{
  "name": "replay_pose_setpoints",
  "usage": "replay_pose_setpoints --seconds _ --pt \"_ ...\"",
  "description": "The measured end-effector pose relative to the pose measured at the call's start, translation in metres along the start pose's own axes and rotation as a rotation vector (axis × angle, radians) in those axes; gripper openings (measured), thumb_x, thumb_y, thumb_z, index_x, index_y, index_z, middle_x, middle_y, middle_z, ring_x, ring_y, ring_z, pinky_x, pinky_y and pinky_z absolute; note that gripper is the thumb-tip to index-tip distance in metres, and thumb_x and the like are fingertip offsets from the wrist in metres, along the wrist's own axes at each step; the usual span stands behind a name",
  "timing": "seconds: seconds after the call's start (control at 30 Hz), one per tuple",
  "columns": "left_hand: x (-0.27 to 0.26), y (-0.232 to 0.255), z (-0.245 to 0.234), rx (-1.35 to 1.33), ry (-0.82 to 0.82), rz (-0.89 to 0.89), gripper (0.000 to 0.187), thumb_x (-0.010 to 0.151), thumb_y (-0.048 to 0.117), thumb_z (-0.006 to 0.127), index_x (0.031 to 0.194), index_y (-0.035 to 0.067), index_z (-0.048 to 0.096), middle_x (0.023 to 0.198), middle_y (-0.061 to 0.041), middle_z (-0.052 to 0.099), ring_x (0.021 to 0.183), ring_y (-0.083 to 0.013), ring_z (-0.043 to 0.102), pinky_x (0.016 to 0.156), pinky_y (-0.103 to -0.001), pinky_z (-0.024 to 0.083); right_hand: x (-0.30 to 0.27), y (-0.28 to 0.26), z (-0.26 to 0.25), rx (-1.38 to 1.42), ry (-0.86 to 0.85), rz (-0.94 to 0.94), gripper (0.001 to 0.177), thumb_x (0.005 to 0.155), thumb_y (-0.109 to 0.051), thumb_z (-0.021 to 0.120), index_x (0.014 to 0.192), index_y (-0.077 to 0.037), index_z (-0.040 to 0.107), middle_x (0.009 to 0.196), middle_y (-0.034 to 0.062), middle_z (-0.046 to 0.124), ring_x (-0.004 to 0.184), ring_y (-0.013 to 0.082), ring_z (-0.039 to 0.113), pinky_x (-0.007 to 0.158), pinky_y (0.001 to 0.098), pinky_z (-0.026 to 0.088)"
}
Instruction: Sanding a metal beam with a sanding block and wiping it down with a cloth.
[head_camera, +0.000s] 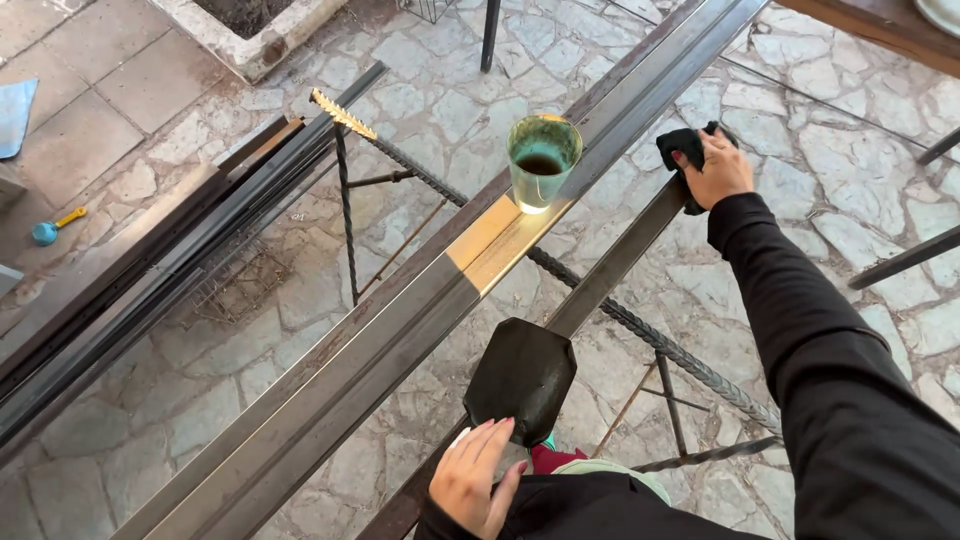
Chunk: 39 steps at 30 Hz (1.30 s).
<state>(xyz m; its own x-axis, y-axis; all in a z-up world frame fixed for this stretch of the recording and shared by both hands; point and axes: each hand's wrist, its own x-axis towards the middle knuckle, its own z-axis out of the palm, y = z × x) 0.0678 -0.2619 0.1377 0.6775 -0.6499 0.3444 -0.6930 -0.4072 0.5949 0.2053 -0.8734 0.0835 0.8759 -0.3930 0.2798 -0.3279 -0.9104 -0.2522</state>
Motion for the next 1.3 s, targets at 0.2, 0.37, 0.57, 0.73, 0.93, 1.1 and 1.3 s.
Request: replay_pose_setpoints --seconds 0.2,0.37,0.57,0.73,0.93,1.1,1.3 --pt "-0.015 0.000 -0.002 -0.087 0.053 -0.023 0.040 0.097 0.029 0.065 0.131 0.009 0.068 0.124 -0.005 0.076 0.118 -0.0248 0.070 0.096 -0.035 0.055 -0.041 -0.024 0.020 -0.014 0.115 0.049 0.069 0.108 -0.055 0.054 0.141 0.005 0.062 0.144 0.0317 0.059 0.133 0.0449 0.056 0.107 0.0519 0.045" --pt "-0.012 0.001 0.006 -0.107 0.113 0.054 0.038 0.097 0.027 0.063 0.129 0.007 0.069 0.123 -0.007 0.076 0.116 -0.0268 0.071 0.097 -0.036 0.055 -0.119 -0.110 0.015 0.113 -0.019 0.065 0.059 0.100 -0.034 0.059 0.150 -0.003 0.054 0.153 0.0226 0.053 0.140 0.0379 0.051 0.117 0.0469 0.040" --pt "-0.007 0.007 0.010 -0.132 0.134 0.084 0.037 0.096 0.026 0.065 0.128 0.007 0.069 0.121 -0.007 0.076 0.115 -0.0266 0.071 0.097 -0.035 0.055 -0.203 -0.223 -0.015 0.370 0.068 -0.145 0.041 0.096 -0.029 0.072 0.136 -0.019 0.069 0.141 0.0118 0.067 0.131 0.0280 0.063 0.111 0.0407 0.048" --pt "-0.008 0.009 -0.002 -0.089 0.144 0.054 0.037 0.097 0.027 0.064 0.128 0.007 0.069 0.123 -0.006 0.076 0.117 -0.0259 0.070 0.098 -0.036 0.055 -0.177 -0.193 -0.033 0.441 -0.121 0.217 0.031 0.091 -0.045 0.070 0.099 -0.015 0.067 0.101 0.0054 0.067 0.093 0.0201 0.059 0.082 0.0395 0.047" --pt "-0.024 0.008 -0.015 -0.013 0.213 -0.028 0.035 0.096 0.023 0.066 0.125 0.006 0.070 0.122 -0.007 0.076 0.118 -0.0259 0.070 0.099 -0.036 0.055 -0.069 -0.075 -0.086 0.343 0.295 0.068 0.038 0.117 -0.037 0.059 0.106 -0.002 0.053 0.087 0.0085 0.059 0.083 0.0225 0.057 0.070 0.0454 0.046" --pt "-0.036 0.010 -0.011 0.026 0.239 -0.113 0.034 0.096 0.024 0.064 0.126 0.010 0.072 0.121 -0.002 0.077 0.118 -0.0226 0.071 0.097 -0.034 0.056 0.005 0.010 -0.023 0.049 0.158 0.263 0.073 0.116 -0.065 0.063 0.082 -0.001 0.068 0.071 0.0200 0.066 0.070 0.0380 0.067 0.062 0.0499 0.045" --pt "-0.042 0.016 -0.020 -0.015 0.216 -0.131 0.033 0.096 0.023 0.064 0.125 0.009 0.072 0.120 -0.003 0.078 0.118 -0.0237 0.071 0.098 -0.034 0.056 -0.012 -0.018 0.010 0.036 -0.076 0.146 0.085 0.094 -0.064 0.062 0.150 0.000 0.056 0.159 0.0201 0.045 0.147 0.0384 0.035 0.120 0.0485 0.026"
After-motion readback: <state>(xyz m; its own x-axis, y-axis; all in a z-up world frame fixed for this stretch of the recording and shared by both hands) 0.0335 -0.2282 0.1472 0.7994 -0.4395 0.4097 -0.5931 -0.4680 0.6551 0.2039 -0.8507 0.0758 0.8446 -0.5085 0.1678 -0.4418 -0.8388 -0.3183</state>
